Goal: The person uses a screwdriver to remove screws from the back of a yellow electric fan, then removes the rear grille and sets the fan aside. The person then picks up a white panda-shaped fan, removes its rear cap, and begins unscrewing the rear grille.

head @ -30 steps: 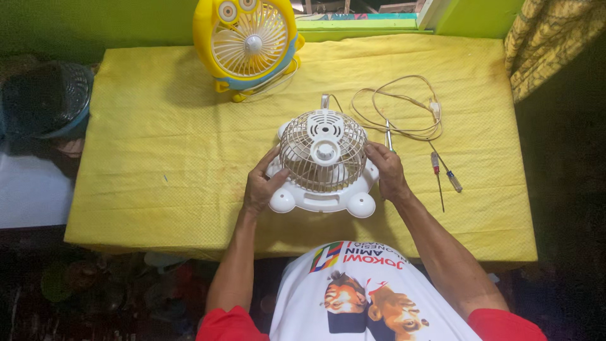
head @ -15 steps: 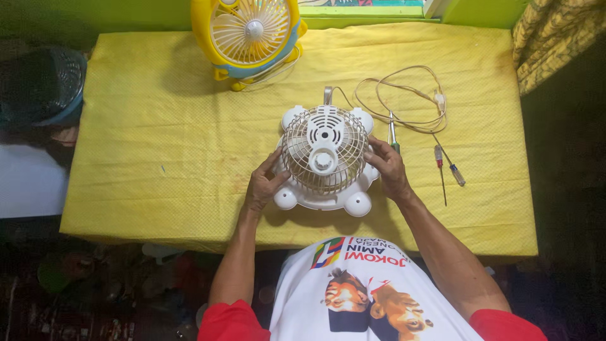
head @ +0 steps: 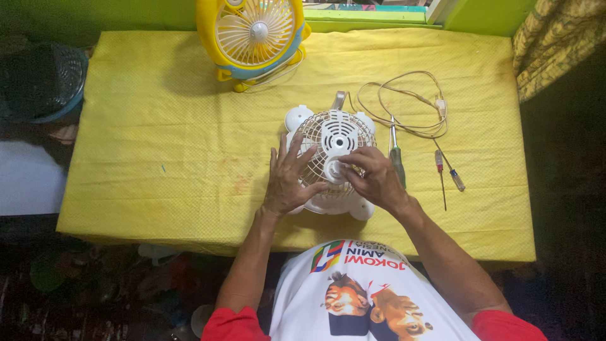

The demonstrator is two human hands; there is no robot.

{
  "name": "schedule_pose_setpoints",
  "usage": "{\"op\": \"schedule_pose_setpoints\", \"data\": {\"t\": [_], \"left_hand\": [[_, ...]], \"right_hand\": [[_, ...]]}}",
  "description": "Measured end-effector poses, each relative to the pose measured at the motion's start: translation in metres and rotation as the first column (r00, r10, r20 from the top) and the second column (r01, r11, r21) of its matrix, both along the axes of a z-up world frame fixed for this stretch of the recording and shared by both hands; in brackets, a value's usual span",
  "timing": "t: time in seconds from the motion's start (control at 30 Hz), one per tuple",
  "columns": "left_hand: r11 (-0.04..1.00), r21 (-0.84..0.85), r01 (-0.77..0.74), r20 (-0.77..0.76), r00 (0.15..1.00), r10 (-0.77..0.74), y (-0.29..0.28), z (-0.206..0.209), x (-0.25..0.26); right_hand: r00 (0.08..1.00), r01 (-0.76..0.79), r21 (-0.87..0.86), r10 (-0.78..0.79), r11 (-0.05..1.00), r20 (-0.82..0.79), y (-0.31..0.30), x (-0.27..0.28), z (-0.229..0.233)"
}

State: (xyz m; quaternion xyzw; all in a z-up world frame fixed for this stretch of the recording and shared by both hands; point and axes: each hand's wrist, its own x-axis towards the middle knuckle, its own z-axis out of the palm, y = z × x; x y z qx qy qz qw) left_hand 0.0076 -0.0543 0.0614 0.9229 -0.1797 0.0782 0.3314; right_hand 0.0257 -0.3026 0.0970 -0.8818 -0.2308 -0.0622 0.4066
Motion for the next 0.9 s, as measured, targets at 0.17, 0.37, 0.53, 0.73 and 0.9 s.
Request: {"op": "schedule_pose_setpoints", "data": {"t": [0.17, 0.37, 0.53, 0.73, 0.9], "left_hand": [[0.999, 0.018, 0.033, -0.04, 0.999, -0.032, -0.011, 0.009, 0.002], [0.999, -0.008, 0.036, -0.073, 0.997, -0.036, -0.012, 0.008, 0.004], [0.998, -0.027, 0.054, -0.032, 0.998, -0.055, -0.014, 0.004, 0.004], [0.996, -0.067, 0.049, 0.002, 0.999, -0.049, -0.016, 0.005, 0.002], [0.998, -0.059, 0.019, -0.061, 0.998, -0.023, -0.022, 0.013, 0.004]], "right_hand": [[0.999, -0.045, -0.039, 0.045, 0.998, 0.0, 0.012, -0.003, 0.019], [0.999, -0.035, -0.081, 0.036, 0.996, 0.013, 0.015, 0.002, 0.027], [1.0, -0.001, -0.158, -0.002, 0.987, -0.018, 0.017, 0.003, 0.028], [0.999, -0.028, -0.152, 0.022, 0.988, -0.042, 0.014, 0.008, 0.024], [0.997, -0.033, -0.146, 0.022, 0.989, -0.073, 0.011, 0.008, 0.02]]}}
